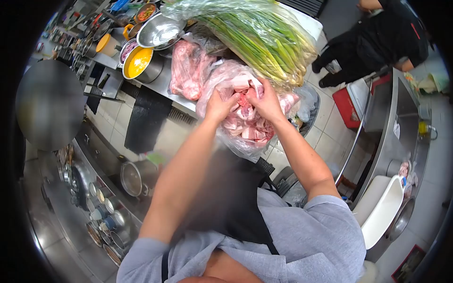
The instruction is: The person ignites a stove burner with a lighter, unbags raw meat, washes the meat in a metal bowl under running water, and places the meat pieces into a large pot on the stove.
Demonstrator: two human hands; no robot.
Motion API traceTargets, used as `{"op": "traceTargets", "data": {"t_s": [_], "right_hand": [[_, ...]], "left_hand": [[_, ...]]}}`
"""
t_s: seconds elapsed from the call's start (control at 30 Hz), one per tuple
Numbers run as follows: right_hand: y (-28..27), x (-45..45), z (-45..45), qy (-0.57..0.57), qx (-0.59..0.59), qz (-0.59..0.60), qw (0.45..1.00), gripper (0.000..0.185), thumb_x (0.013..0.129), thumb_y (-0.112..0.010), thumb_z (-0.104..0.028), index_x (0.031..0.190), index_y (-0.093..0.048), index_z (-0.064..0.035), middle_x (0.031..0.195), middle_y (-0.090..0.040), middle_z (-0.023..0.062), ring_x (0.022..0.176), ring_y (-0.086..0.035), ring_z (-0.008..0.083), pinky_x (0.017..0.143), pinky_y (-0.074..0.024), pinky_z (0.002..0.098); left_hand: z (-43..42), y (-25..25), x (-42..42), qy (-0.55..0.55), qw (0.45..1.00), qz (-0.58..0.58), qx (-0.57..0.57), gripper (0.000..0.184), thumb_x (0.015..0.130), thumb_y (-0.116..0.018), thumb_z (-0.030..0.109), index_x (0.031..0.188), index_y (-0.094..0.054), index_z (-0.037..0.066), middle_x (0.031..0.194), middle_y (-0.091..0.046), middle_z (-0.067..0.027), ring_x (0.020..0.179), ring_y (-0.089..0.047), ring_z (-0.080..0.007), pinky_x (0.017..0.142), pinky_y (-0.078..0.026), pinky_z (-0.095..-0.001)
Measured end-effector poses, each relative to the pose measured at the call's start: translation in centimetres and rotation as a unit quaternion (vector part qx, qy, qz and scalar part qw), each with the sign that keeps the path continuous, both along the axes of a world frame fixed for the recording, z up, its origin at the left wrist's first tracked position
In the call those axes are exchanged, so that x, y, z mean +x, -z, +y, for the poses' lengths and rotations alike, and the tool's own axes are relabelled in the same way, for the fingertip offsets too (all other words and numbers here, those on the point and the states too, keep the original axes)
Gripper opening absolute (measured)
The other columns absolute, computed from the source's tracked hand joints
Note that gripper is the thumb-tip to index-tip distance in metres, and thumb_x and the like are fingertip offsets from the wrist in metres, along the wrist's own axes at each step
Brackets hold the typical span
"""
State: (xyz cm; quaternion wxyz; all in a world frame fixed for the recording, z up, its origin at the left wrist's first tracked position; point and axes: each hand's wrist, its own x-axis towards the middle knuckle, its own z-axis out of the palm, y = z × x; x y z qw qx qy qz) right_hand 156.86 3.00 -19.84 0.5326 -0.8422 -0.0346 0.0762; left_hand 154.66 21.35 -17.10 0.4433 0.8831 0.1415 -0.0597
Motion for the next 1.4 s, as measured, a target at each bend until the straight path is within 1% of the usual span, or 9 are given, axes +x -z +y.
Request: {"op": "traceTargets", "data": {"t_s": [0.2, 0.33, 0.43, 0.63, 0.73, 0.83, 1.0, 1.2, 1.4], "right_hand": [[1.7, 1.8, 2.7, 0.025, 0.200, 0.042, 0.979, 0.067, 0.078, -0.073, -0.030, 0.132, -0.045, -0.0020, 0.125, -0.055, 0.0175, 0.116, -0.052, 0.0270, 0.099, -0.0405, 0.0377], [-6.2, -1.5, 7.6, -0.064, 0.279, 0.054, 0.957, 0.060, 0.084, -0.067, -0.017, 0.134, -0.039, 0.0016, 0.120, -0.058, 0.0171, 0.111, -0.056, 0.0250, 0.097, -0.0440, 0.0357], [-7.8, -4.5, 12.1, -0.125, 0.291, 0.082, 0.945, 0.053, 0.087, -0.065, -0.022, 0.131, -0.044, -0.0013, 0.126, -0.052, 0.0159, 0.112, -0.053, 0.0251, 0.099, -0.0417, 0.0387], [-6.8, -15.2, 24.1, -0.396, 0.335, 0.148, 0.842, 0.046, 0.091, -0.059, -0.016, 0.131, -0.041, -0.0024, 0.128, -0.051, 0.0154, 0.115, -0.053, 0.0258, 0.099, -0.0438, 0.0367], [-6.8, -25.4, 30.0, -0.525, 0.268, 0.155, 0.793, 0.043, 0.090, -0.061, -0.011, 0.128, -0.044, -0.0019, 0.123, -0.053, 0.0126, 0.110, -0.053, 0.0226, 0.097, -0.0435, 0.0340], [-6.7, -39.2, 32.7, -0.618, 0.239, 0.230, 0.713, 0.042, 0.088, -0.062, -0.008, 0.126, -0.045, -0.0009, 0.122, -0.051, 0.0115, 0.110, -0.051, 0.0204, 0.096, -0.0428, 0.0329], [-5.8, -67.4, 32.6, -0.772, 0.209, 0.256, 0.543, 0.044, 0.087, -0.065, -0.012, 0.125, -0.045, -0.0023, 0.118, -0.053, 0.0128, 0.105, -0.053, 0.0194, 0.091, -0.0449, 0.0323], [-9.1, -101.9, 27.4, -0.893, 0.191, 0.172, 0.369, 0.036, 0.084, -0.061, -0.010, 0.118, -0.052, -0.0014, 0.106, -0.061, 0.0103, 0.095, -0.059, 0.0180, 0.083, -0.0485, 0.0307], [-9.0, -125.8, 25.2, -0.934, 0.134, 0.010, 0.330, 0.045, 0.079, -0.061, -0.016, 0.121, -0.057, -0.0021, 0.110, -0.065, 0.0204, 0.101, -0.063, 0.0306, 0.091, -0.0473, 0.0359]], "left_hand": [[1.4, 5.3, -1.5, -0.047, 0.972, -0.217, 0.079, 0.027, 0.093, -0.040, 0.015, 0.096, -0.061, -0.002, 0.100, -0.061, -0.0294, 0.097, -0.059, -0.0423, 0.086, -0.044, -0.0512], [4.0, 0.2, -3.9, -0.097, 0.984, -0.112, 0.095, 0.025, 0.086, -0.046, 0.015, 0.091, -0.064, -0.001, 0.091, -0.063, -0.0254, 0.088, -0.062, -0.0414, 0.075, -0.049, -0.0511], [7.0, -2.7, -9.5, -0.188, 0.972, -0.127, 0.059, 0.044, 0.085, -0.051, 0.015, 0.129, -0.056, 0.021, 0.089, -0.063, -0.0214, 0.081, -0.063, -0.0379, 0.073, -0.051, -0.0502], [13.3, -5.2, -28.1, -0.448, 0.884, -0.129, 0.034, 0.031, 0.087, -0.051, 0.018, 0.115, -0.059, 0.006, 0.102, -0.059, -0.0211, 0.100, -0.056, -0.0365, 0.090, -0.045, -0.0453], [14.7, -4.8, -40.1, -0.534, 0.809, -0.226, 0.099, 0.023, 0.080, -0.053, 0.007, 0.102, -0.061, 0.003, 0.079, -0.062, -0.0247, 0.073, -0.062, -0.0436, 0.067, -0.051, -0.0496], [11.9, -7.7, -54.3, -0.608, 0.774, -0.143, 0.102, 0.041, 0.085, -0.052, 0.015, 0.125, -0.052, 0.008, 0.101, -0.065, -0.0221, 0.088, -0.065, -0.0395, 0.079, -0.053, -0.0442], [8.0, 1.7, -80.3, -0.820, 0.513, -0.241, 0.071, 0.027, 0.095, -0.044, 0.013, 0.106, -0.063, -0.001, 0.104, -0.067, -0.0141, 0.093, -0.063, -0.0243, 0.088, -0.049, -0.0354], [-4.2, -4.8, -108.3, -0.859, 0.088, -0.501, -0.051, 0.022, 0.092, -0.042, 0.012, 0.094, -0.059, -0.001, 0.081, -0.063, -0.0119, 0.067, -0.062, -0.0199, 0.057, -0.056, -0.0340], [-9.6, -4.3, -133.2, -0.782, 0.006, -0.618, -0.077, 0.021, 0.094, -0.040, 0.008, 0.098, -0.057, -0.003, 0.088, -0.063, -0.0123, 0.078, -0.065, -0.0256, 0.069, -0.057, -0.0444]]}}
